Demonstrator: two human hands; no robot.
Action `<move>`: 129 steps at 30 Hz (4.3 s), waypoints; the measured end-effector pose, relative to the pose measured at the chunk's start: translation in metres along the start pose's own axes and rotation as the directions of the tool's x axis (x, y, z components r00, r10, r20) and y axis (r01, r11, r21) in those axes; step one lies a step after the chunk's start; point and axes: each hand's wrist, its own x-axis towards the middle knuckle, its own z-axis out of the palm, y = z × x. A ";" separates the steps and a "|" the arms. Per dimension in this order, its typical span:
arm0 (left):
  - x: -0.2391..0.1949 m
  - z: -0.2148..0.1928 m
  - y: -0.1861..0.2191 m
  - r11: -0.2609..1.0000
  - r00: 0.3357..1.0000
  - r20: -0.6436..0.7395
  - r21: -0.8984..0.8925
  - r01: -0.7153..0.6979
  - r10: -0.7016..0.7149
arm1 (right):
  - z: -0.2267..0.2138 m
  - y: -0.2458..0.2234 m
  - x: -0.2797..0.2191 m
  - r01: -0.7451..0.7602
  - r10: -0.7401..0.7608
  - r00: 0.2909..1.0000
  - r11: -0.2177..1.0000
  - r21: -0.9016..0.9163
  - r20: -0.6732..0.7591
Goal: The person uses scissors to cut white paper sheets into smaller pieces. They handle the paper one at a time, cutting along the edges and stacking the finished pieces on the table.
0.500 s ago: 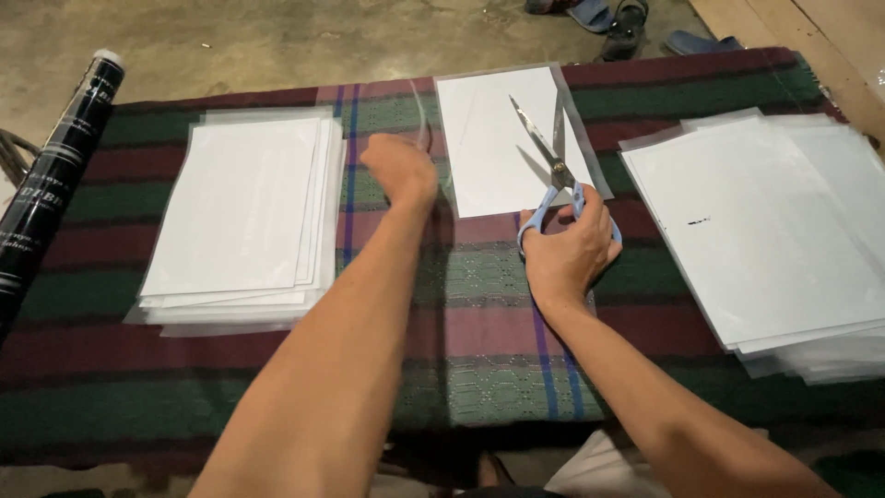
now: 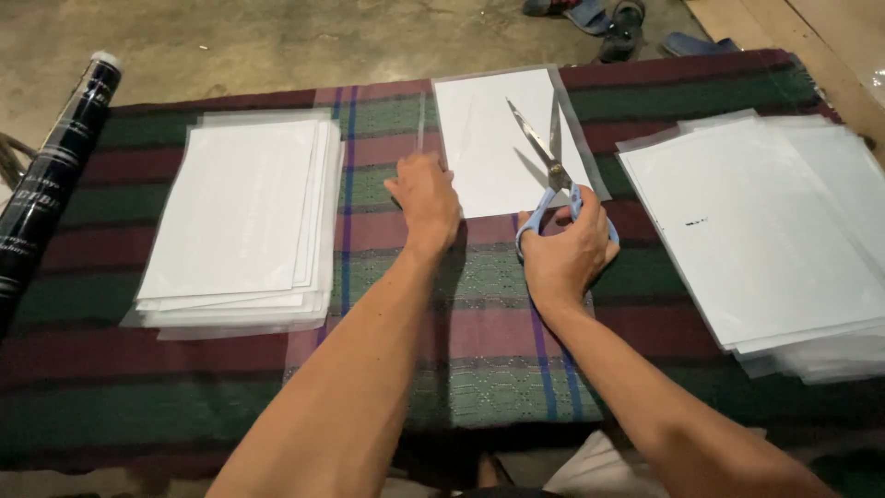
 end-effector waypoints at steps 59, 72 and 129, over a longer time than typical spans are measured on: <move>0.152 -0.238 -0.136 0.898 0.949 0.113 0.374 0.233 -0.294 | -0.001 -0.001 -0.002 0.020 -0.026 0.998 0.993 0.118 0.049; 0.011 -0.169 -0.003 0.881 0.791 0.492 0.095 -0.463 0.363 | 0.000 0.002 0.001 0.008 -0.026 0.992 0.990 0.144 0.127; -0.052 -0.171 -0.030 0.661 0.922 0.229 0.645 -0.383 0.312 | 0.097 -0.048 0.123 -0.596 0.040 0.529 0.729 0.337 0.848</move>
